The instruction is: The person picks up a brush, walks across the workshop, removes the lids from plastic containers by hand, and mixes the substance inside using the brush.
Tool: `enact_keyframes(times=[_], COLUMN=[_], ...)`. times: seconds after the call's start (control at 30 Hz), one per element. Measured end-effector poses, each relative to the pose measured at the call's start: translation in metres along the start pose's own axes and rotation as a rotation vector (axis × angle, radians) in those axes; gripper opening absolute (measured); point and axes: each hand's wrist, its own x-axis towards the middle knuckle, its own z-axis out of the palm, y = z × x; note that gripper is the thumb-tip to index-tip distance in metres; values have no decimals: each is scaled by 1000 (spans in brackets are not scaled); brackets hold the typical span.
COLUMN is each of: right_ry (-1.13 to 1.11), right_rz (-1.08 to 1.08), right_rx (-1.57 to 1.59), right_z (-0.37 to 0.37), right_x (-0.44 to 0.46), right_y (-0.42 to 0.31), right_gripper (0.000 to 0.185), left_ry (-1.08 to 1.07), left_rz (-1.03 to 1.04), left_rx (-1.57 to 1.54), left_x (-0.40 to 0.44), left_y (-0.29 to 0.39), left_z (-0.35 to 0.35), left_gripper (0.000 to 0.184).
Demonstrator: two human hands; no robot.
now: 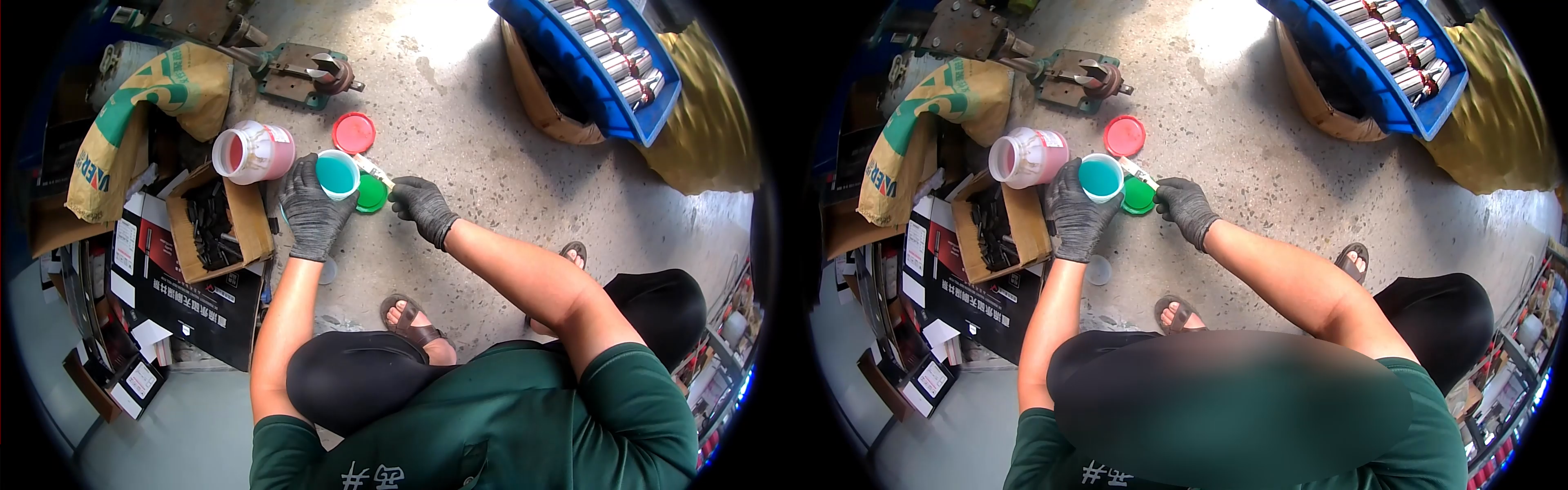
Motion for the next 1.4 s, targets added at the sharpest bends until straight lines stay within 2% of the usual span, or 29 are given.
enact_keyframes(times=[0.43,0.63,0.83,1.23,1.4], right_ry=[-24,6,10,19,19], right_rz=[-14,-12,-11,-10,-22], right_rx=[-12,-17,-6,8,-2], right_z=[0,2,-2,-6,-6], right_x=[2,0,4,7,8], right_y=[0,-2,2,2,2], right_gripper=[29,27,29,30,30], left_ry=[23,-63,-22,-110,-19], left_rz=[21,-14,4,-31,32], left_rx=[48,37,49,46,67], left_x=[-2,0,2,4,4], left_y=[-1,-2,1,1,0], left_z=[5,9,12,16,17], left_gripper=[90,92,88,92,90])
